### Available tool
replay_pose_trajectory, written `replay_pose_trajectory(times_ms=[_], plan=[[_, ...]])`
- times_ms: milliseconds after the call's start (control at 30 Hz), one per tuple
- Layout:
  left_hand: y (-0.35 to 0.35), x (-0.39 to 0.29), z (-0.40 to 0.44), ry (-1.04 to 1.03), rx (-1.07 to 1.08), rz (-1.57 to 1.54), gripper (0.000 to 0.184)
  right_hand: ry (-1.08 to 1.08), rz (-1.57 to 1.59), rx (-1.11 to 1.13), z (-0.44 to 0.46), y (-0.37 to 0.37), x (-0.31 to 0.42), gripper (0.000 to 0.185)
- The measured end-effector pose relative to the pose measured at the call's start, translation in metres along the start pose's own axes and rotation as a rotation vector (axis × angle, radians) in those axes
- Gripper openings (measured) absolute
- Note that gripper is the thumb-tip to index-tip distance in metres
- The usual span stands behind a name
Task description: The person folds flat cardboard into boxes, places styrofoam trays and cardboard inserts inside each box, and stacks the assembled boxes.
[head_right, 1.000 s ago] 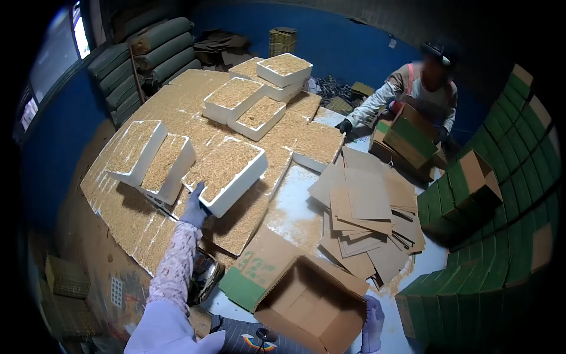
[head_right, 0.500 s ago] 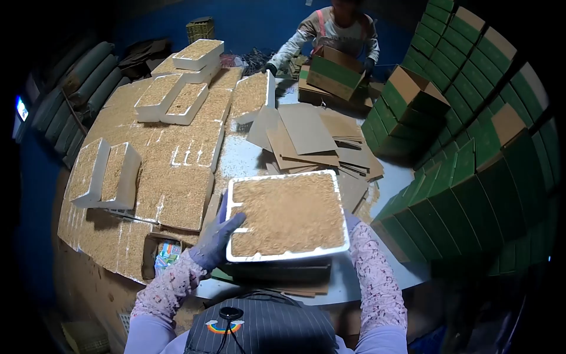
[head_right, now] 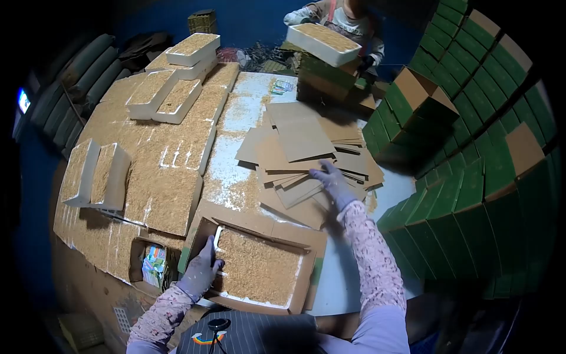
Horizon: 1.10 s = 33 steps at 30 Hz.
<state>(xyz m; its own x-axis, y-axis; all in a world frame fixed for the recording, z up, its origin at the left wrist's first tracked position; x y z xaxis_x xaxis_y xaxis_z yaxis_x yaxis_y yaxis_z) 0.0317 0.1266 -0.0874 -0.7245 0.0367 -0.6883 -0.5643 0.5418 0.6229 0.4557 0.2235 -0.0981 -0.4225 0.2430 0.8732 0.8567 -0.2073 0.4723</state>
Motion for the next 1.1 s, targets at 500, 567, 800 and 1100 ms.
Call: replay_pose_trajectory(times_ms=[500,567,800,1100], plan=[[0.114,0.183,-0.058,0.390,-0.741,0.202,0.032,0.057,0.345,-0.409,0.090,0.070,-0.122,0.052],[0.104,0.211,-0.037,0.446,-0.657,0.318,0.032,0.178,0.314,-0.436,0.023,0.088,-0.094,0.045],[0.094,0.260,-0.024,0.362,-0.596,0.116,0.026,0.062,0.351,-0.457,-0.189,0.077,0.004,0.036],[0.089,-0.025,-0.042,-0.530,-0.571,0.230,0.015,0.530,-0.246,-0.928,-0.308,0.015,0.093,0.026]])
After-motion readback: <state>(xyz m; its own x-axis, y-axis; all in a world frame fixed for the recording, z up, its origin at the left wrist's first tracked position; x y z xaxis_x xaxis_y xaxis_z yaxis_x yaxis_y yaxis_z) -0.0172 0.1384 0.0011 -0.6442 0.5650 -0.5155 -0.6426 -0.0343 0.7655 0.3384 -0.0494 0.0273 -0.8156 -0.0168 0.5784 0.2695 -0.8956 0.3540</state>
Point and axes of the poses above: each hand's wrist, its own z-axis towards the middle knuckle, its own y-axis out of the back of the hand, x = y × z, the point moved 7 cm from there along z, towards the middle knuckle, and after that the axes turned 3 degrees about y, right-handed, at the moved point
